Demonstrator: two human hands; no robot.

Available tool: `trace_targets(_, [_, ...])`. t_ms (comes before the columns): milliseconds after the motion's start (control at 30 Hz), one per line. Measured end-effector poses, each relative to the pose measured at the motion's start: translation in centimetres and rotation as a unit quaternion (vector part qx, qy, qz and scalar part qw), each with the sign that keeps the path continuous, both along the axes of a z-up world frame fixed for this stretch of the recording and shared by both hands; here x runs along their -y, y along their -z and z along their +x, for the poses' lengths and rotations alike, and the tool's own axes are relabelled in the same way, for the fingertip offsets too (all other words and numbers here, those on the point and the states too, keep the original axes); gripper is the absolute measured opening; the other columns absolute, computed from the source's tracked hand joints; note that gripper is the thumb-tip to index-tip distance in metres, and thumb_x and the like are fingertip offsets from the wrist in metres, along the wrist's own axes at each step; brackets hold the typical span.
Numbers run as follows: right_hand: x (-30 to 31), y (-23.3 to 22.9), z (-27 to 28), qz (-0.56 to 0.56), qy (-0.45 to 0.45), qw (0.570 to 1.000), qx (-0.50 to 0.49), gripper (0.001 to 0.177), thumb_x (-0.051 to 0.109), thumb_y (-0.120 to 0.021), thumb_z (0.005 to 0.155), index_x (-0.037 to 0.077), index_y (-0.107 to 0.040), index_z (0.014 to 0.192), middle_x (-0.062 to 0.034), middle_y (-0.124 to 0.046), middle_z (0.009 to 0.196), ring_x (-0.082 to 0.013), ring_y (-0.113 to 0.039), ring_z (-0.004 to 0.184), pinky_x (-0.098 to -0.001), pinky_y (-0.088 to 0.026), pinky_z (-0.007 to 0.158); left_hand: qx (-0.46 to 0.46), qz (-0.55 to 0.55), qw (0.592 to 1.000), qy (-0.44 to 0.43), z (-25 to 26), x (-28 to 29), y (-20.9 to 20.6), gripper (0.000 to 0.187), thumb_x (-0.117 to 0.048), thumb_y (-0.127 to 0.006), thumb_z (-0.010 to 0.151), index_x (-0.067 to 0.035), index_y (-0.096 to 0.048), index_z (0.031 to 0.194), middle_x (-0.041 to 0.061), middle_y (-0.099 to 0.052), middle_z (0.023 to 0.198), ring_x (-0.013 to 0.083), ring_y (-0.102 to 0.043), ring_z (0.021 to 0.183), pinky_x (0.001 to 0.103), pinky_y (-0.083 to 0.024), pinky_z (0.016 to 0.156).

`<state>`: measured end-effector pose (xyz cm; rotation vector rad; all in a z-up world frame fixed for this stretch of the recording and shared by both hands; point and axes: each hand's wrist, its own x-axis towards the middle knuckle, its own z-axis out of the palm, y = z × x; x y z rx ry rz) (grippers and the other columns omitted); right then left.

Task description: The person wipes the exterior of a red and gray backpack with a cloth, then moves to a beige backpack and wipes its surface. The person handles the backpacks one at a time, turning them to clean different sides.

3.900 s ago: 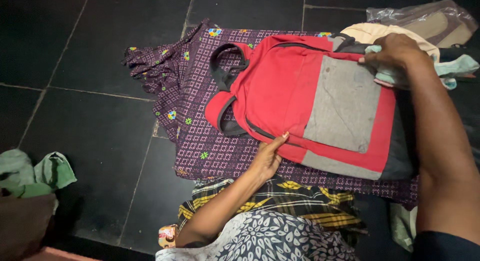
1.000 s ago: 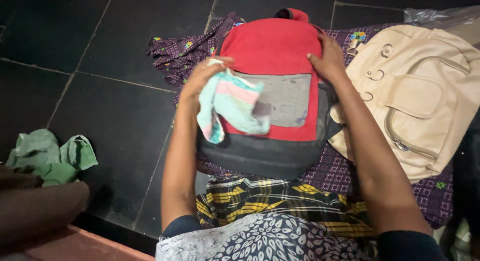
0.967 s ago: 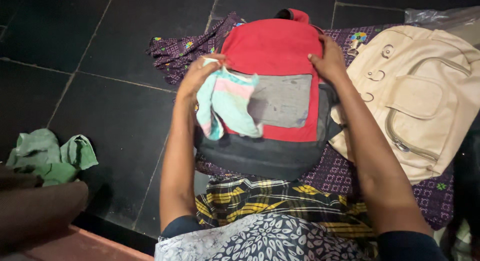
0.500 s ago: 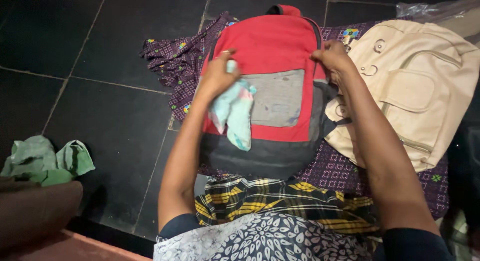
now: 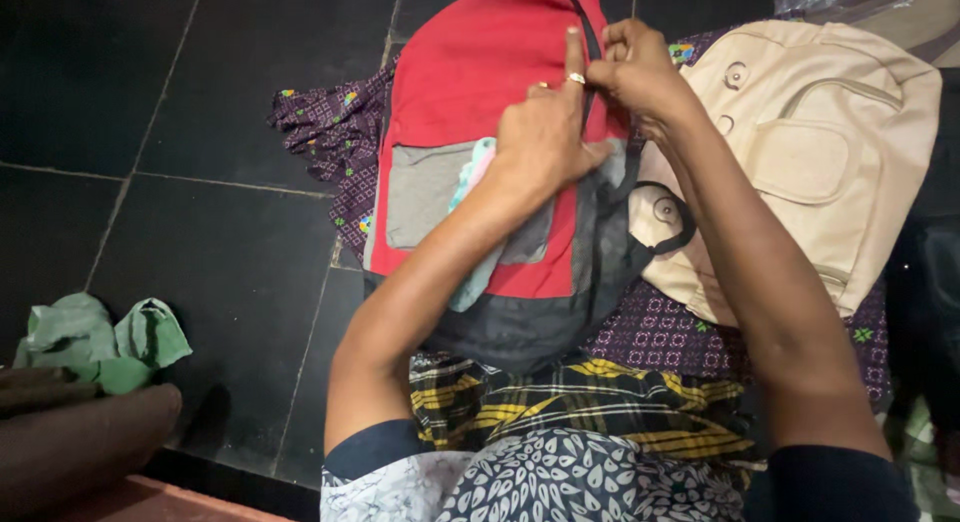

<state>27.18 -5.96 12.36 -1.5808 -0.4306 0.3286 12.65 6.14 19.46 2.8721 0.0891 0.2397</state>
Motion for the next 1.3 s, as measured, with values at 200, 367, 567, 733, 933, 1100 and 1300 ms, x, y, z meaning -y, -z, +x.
trace_targets(200, [2.1,1.8,-0.5,-0.009,-0.06,0.997,-0.044,0.046,0.012,-0.069,0.096,-0.004,-0.056,0.136,-0.0039,-0.069,0.096,-0.0114,-0.069,0.082,-0.0251,-0.059,0.068,0.005,-0.054,0.997,0.056,4.6,-1.7,6.5,0.102,-0.018,-0.076,0.067,0.009,-0.027,0.152,0.023,-0.073,0.094,0.0402,-0.072,0.087,0.05,-0.057,0.071])
trace_targets(367, [5.5,2.2,-2.1,-0.088,-0.14,0.985,0.045,0.044,0.02,-0.069,0.097,-0.003,-0.063,0.134,-0.0128,-0.072,0.121,-0.0202,-0.071,0.103,-0.0322,-0.059,0.089,-0.052,-0.08,0.995,0.011,5.9,-3.8,10.3,0.077,-0.015,-0.072,0.075,-0.001,-0.045,0.146,0.025,-0.072,0.1,0.0431,-0.071,0.097,0.054,-0.055,0.079])
trace_targets(567, [7.5,7.9,-5.2,-0.554,-0.131,0.802,0.18,0.038,0.021,-0.071,0.083,0.001,-0.069,0.116,-0.0264,-0.071,0.11,-0.0412,-0.068,0.107,-0.0493,-0.053,0.093,0.068,-0.231,0.97,0.041,5.0,-5.7,9.2,0.074,-0.014,-0.073,0.072,-0.008,-0.051,0.142,0.026,-0.071,0.111,0.0434,-0.068,0.106,0.049,-0.054,0.088])
trace_targets(733, [4.5,15.2,-2.9,-0.43,-0.096,0.874,0.205,0.024,0.011,-0.061,0.087,-0.003,-0.07,0.104,-0.0312,-0.07,0.101,-0.0428,-0.069,0.098,-0.0483,-0.053,0.087,0.188,-0.289,0.934,0.094,3.3,-5.6,3.6,0.069,-0.011,-0.072,0.077,-0.008,-0.054,0.143,0.025,-0.07,0.111,0.041,-0.069,0.105,0.047,-0.055,0.091])
trace_targets(933, [3.1,15.9,-2.4,-0.155,-0.1,0.983,-0.006,0.026,0.0,-0.053,0.084,-0.007,-0.07,0.102,-0.0177,-0.069,0.087,-0.0161,-0.061,0.075,-0.0405,-0.048,0.063,0.099,-0.303,0.947,0.037,2.8,-4.5,2.1,0.063,-0.011,-0.069,0.075,-0.011,-0.062,0.137,0.021,-0.067,0.083,0.0404,-0.069,0.08,0.049,-0.056,0.075])
trace_targets(1100, [6.2,10.3,-5.5,-0.235,-0.071,0.969,0.024,0.024,0.005,-0.06,0.089,-0.005,-0.072,0.108,-0.012,-0.074,0.088,-0.0149,-0.066,0.076,-0.0331,-0.053,0.062,0.064,-0.137,0.986,0.075,3.4,-1.4,5.9,0.06,-0.016,-0.075,0.078,-0.008,-0.06,0.135,0.023,-0.071,0.095,0.0427,-0.069,0.091,0.053,-0.054,0.076])
trace_targets(1300, [11.8,0.8,-10.9,-0.137,0.083,0.978,0.132,0.039,0.016,-0.062,0.103,-0.001,-0.057,0.138,-0.0163,-0.07,0.125,-0.0201,-0.068,0.105,-0.03,-0.056,0.087,0.174,-0.238,0.949,0.111,2.7,1.6,4.6,0.052,-0.022,-0.076,0.088,-0.004,-0.059,0.134,0.022,-0.071,0.101,0.0399,-0.071,0.093,0.047,-0.056,0.082])
